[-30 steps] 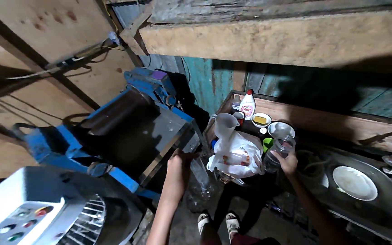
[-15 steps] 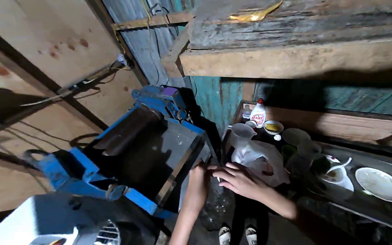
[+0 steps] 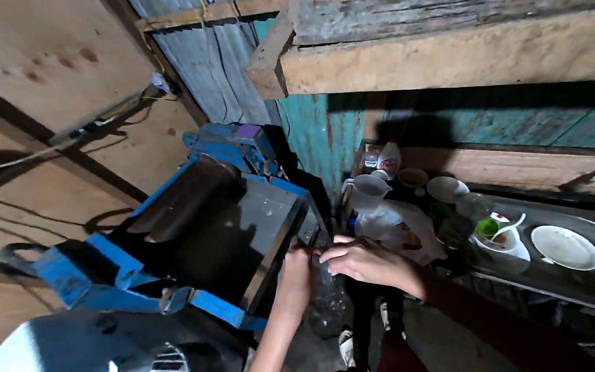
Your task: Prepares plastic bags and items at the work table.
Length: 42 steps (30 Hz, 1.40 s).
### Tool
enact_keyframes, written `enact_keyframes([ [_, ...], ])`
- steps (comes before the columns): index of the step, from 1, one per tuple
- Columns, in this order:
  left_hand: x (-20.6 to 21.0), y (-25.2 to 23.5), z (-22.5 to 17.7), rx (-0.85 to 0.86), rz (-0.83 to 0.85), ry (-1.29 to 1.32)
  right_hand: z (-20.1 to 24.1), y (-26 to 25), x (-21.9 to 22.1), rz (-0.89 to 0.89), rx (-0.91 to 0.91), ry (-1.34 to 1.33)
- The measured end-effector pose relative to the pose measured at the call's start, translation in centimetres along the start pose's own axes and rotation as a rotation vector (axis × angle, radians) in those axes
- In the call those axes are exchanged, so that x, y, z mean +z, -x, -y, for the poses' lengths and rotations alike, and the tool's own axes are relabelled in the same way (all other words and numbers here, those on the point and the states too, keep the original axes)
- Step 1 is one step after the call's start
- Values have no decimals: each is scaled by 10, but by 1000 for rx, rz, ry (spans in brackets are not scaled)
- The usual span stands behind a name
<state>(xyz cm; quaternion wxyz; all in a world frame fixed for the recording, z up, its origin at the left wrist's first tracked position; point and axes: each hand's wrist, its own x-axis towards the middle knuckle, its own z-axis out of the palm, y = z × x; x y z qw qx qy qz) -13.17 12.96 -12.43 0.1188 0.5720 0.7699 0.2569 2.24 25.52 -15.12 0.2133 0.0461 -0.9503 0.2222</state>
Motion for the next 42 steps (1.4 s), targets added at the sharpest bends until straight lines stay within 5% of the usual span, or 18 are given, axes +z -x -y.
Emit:
enact_keyframes([
  [7, -6, -19, 2, -137, 237, 176, 10, -12, 4, 116, 93, -103],
  [13, 0, -25, -4, -207, 333, 83, 5, 2, 3, 114, 182, -150],
  [25, 33, -8, -17, -176, -104, 126, -4, 33, 2, -104, 50, 133],
  [30, 34, -16, -18, -300, 55, 61, -7, 36, 7, -133, 72, 132],
  [42, 42, -9, -8, -153, 98, 216, 1, 50, 25, -249, 128, 67],
])
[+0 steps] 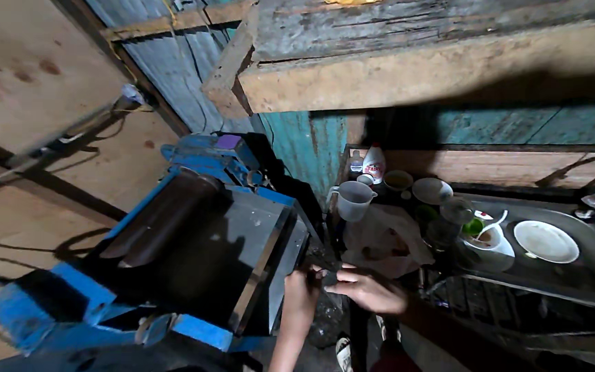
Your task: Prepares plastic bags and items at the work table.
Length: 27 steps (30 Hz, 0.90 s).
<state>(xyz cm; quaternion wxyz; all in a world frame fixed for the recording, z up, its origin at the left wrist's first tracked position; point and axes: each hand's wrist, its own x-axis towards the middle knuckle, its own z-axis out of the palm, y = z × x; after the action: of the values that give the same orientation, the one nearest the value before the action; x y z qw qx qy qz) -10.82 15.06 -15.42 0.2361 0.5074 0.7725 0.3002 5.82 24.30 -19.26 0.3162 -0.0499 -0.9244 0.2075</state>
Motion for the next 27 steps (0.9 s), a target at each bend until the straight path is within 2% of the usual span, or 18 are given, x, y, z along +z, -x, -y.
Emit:
enact_keyframes([
  [4, -5, 7, -1, 37, -23, -34, 2, 4, -6, -45, 60, -70],
  [6, -8, 8, -2, 40, -28, -19, 1, 13, -14, -112, 149, -97],
  [8, -11, 9, 0, 29, -35, 0, -4, 32, -33, -314, 304, 4],
  [10, -13, 8, 3, 16, -67, 15, -18, 66, -60, -613, 552, 136],
  [12, -14, 6, 8, 18, -109, 14, -48, 112, -82, -861, 766, 221],
  [14, -15, 4, 10, 20, -135, 4, -89, 159, -88, -978, 894, 267],
  [16, -16, 1, 10, 29, -149, -26, -114, 183, -88, -907, 1098, 77],
  [18, -16, -3, 11, 67, -174, -66, -135, 189, -90, -788, 1221, -78],
  [22, -20, -6, 13, 81, -207, -103, -188, 204, -86, -819, 1202, -101],
  [25, -21, -4, 13, 88, -231, -103, -204, 204, -86, -852, 1301, -163],
  [27, -20, -4, 13, 88, -234, -105, -217, 204, -88, -791, 1348, -162],
])
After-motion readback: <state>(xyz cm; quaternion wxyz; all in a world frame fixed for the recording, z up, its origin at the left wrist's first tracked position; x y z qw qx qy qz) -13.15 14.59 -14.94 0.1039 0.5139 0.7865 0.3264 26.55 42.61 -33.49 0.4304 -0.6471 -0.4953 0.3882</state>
